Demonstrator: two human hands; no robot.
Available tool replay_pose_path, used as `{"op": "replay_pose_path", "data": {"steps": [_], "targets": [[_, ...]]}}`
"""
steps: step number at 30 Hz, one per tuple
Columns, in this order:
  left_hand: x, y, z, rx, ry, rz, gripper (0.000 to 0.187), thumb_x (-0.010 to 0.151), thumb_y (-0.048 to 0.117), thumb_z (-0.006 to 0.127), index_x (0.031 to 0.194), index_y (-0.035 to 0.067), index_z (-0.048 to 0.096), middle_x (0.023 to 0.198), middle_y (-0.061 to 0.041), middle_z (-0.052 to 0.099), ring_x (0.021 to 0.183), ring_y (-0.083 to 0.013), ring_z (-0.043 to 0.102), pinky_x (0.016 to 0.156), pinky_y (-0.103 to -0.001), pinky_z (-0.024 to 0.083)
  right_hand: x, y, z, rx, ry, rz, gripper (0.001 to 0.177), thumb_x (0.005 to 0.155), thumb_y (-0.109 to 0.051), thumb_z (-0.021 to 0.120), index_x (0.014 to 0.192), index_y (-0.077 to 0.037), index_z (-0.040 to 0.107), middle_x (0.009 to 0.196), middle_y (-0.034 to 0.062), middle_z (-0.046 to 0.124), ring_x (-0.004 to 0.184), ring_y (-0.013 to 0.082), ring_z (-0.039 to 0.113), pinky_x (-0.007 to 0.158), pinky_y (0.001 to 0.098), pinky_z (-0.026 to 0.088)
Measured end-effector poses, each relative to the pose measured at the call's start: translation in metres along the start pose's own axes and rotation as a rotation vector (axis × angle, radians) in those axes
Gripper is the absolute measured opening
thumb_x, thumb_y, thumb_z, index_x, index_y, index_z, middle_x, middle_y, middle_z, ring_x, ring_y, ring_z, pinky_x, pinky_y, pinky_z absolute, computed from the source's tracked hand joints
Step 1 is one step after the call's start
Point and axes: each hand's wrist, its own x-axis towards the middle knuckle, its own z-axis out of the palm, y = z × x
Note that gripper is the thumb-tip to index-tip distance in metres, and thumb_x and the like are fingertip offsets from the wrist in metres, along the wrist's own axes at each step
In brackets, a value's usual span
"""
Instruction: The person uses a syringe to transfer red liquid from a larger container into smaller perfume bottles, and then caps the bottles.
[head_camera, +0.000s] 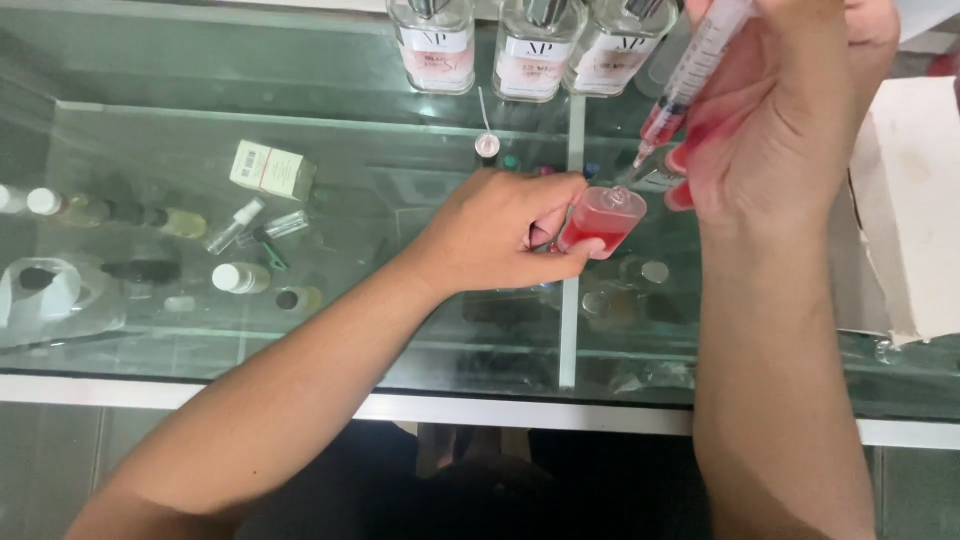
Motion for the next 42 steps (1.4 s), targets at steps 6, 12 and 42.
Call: {"op": "replay_pose_path", "data": {"steps": [6,12,42], "targets": [[0.001,0.001,-0.003,0.042,0.001,0.003,0.039,0.091,0.031,0.073,0.076,0.015,0.041,0.056,0.009,0.04,0.048,-0.0098,0.042,0.045,-0.029,0.03,0.002,-0.006,0.008,0.088,0.144,0.16,0.016,0.096,-0.022,0.068,0.091,-0.011,0.059,0.09,0.0012,0.06,0.084,0.0113,0.058,0.077,0.0214,0.047],[0.004,0.004,-0.002,0.009,-0.015,-0.008,0.041,0.089,0.029,0.074,0.074,0.015,0.039,0.056,0.008,0.037,0.047,-0.0109,0.038,0.047,-0.029,0.028,0.001,-0.008,0.007,0.044,0.134,0.134,0.026,0.099,-0.032,0.065,0.104,-0.006,0.065,0.085,-0.0003,0.056,0.083,0.0098,0.055,0.079,0.0206,0.046],[0.001,0.005,0.0,0.063,-0.021,-0.007,0.042,0.087,0.034,0.075,0.073,0.016,0.04,0.055,0.008,0.042,0.045,-0.0119,0.042,0.046,-0.03,0.032,0.005,-0.003,-0.006,0.278,0.107,0.109,0.02,0.102,-0.025,0.066,0.111,-0.007,0.063,0.124,0.0063,0.061,0.075,0.0006,0.042,0.07,0.0147,0.036]]}}
